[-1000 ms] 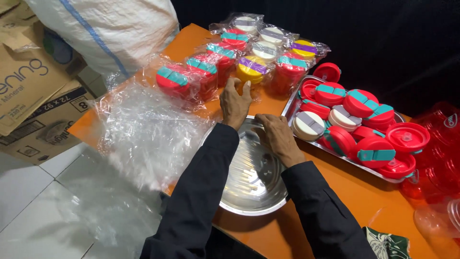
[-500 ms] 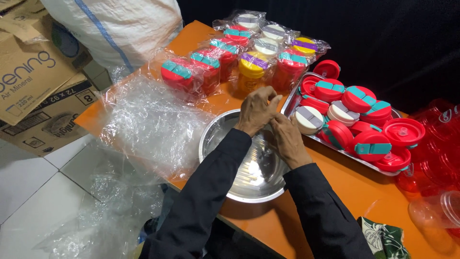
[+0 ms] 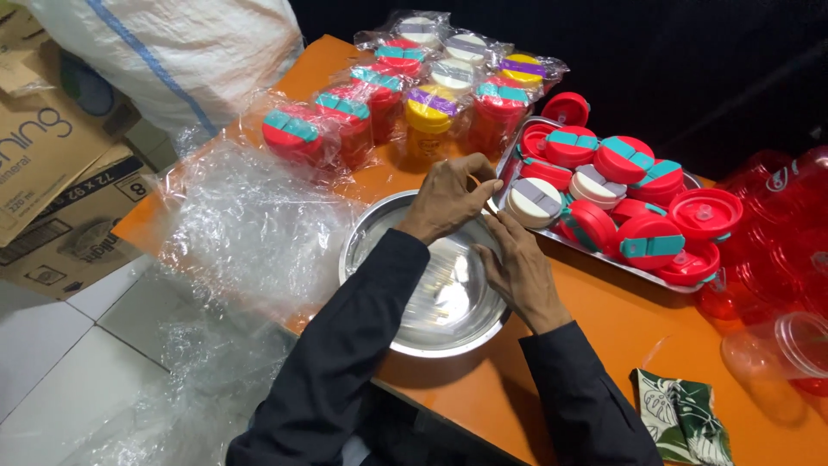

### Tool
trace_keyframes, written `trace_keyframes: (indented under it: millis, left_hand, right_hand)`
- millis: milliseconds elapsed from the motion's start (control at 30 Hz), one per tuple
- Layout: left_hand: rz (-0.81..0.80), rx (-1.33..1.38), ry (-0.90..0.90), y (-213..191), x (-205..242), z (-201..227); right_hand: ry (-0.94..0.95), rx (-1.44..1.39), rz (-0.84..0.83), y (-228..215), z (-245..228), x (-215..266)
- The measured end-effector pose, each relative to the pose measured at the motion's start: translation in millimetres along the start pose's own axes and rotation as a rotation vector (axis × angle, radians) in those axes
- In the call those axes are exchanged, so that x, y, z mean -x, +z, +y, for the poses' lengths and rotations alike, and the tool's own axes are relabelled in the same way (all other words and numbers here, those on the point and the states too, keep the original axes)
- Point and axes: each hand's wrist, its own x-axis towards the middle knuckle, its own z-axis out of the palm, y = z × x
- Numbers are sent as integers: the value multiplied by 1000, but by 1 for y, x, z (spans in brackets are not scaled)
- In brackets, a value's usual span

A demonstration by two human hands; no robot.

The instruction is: Cleaning a yellow plastic container with a cloth, attaching a multi-colored lid, and wrapping the finished product in plastic film.

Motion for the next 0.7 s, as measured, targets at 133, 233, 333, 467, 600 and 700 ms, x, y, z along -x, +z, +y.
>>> trace_keyframes:
  millis: [133,233,333,467,600,700]
  left_hand:
    - [11,138,1,-6,-5,27]
    - [24,204,55,6,-13,45]
    - [23,273,116,23,-5,77]
    - [-57,382,138,21,9,115]
    - [-54,349,135,27,19,122]
    - [-204,239,172,30,37,124]
  right_hand:
    - [-99,49,287,-3,-10,8]
    - [-194,109,405,4,-24,3]
    - [-300,62,387,32,-38,-7]
    - [-522,-12,281,82,-49,-25]
    - [-686,-62,207,104,-70,-38]
    - [-641,-33,-54,101,-91,-38]
